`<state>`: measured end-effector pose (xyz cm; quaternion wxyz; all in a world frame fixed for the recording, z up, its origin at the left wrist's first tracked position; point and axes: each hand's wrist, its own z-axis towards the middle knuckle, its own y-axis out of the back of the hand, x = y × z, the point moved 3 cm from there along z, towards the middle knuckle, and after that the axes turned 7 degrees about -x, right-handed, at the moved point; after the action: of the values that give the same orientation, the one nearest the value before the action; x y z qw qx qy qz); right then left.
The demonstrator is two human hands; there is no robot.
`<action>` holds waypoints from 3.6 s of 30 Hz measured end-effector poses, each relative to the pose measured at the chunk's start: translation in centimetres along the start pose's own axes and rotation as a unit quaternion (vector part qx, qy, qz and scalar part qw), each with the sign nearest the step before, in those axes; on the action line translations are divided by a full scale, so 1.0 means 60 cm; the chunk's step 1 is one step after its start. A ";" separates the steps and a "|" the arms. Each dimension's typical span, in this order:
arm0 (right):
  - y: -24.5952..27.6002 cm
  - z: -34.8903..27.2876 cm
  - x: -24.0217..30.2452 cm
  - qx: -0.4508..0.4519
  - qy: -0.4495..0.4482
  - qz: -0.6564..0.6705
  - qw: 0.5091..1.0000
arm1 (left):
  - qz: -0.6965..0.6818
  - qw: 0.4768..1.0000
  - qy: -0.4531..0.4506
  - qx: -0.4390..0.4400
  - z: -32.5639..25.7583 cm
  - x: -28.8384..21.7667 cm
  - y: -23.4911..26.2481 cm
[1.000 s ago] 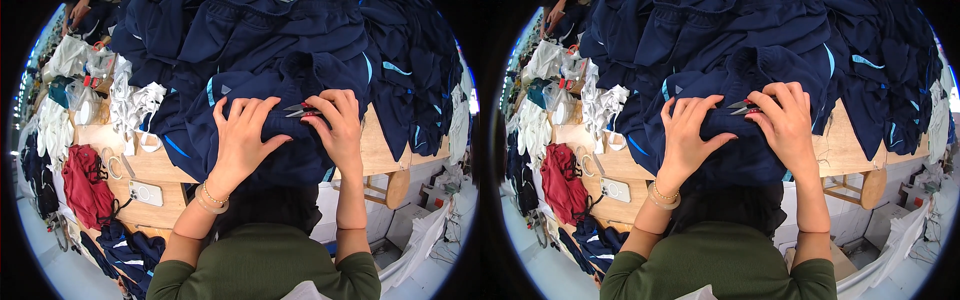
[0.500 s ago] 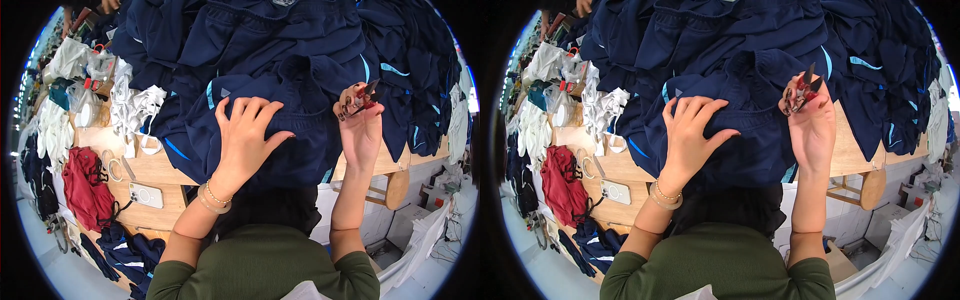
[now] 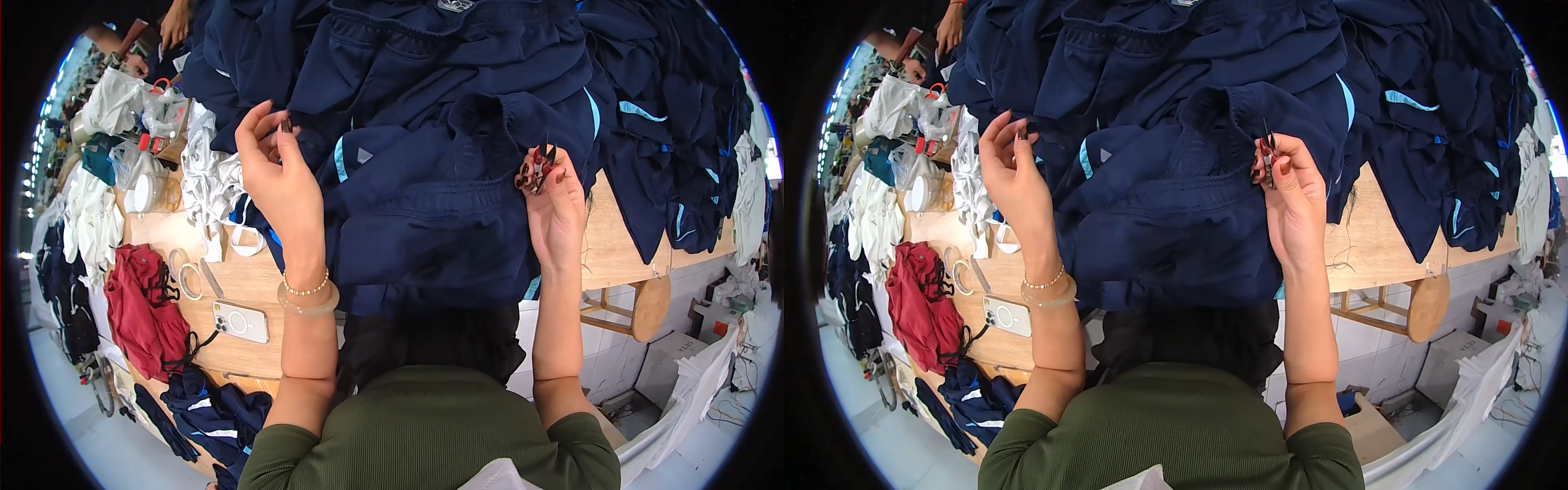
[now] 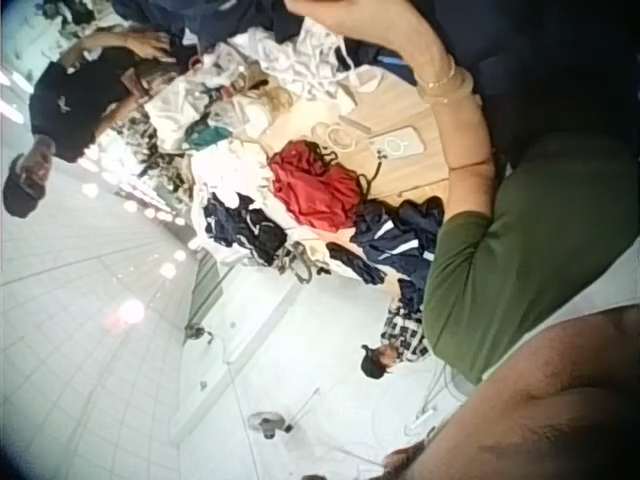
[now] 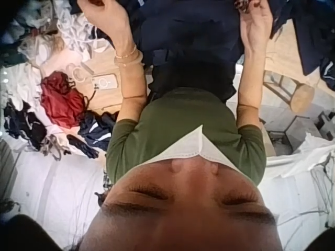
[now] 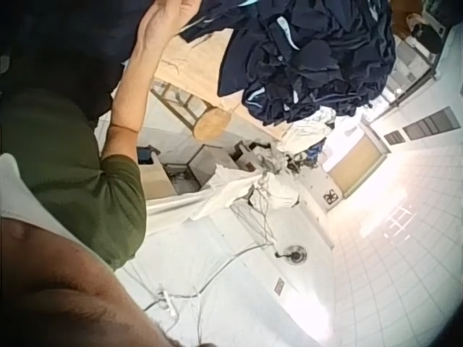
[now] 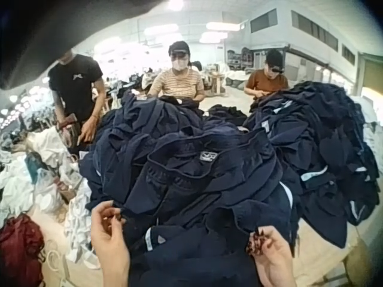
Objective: Trim loose threads and inspect labels on finished athletic shorts at a garment factory workbench.
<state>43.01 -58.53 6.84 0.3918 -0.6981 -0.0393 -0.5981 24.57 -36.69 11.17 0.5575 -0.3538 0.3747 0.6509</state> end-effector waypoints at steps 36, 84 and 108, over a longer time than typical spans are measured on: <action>-0.073 -0.029 0.039 0.085 0.363 -0.570 0.732 | 0.004 0.942 -0.153 0.299 -0.133 -0.042 -0.056; -0.047 0.025 0.073 0.198 0.058 -0.456 0.866 | -0.034 0.794 0.052 0.605 -0.042 0.035 -0.002; -0.010 -0.096 0.031 0.040 0.053 -0.413 0.908 | 0.128 0.847 -0.232 0.461 -0.077 0.021 0.062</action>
<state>38.61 -62.30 8.64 0.1383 -0.5708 -0.3273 -0.7403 20.89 -40.56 8.22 0.6386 0.1563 0.5332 0.5325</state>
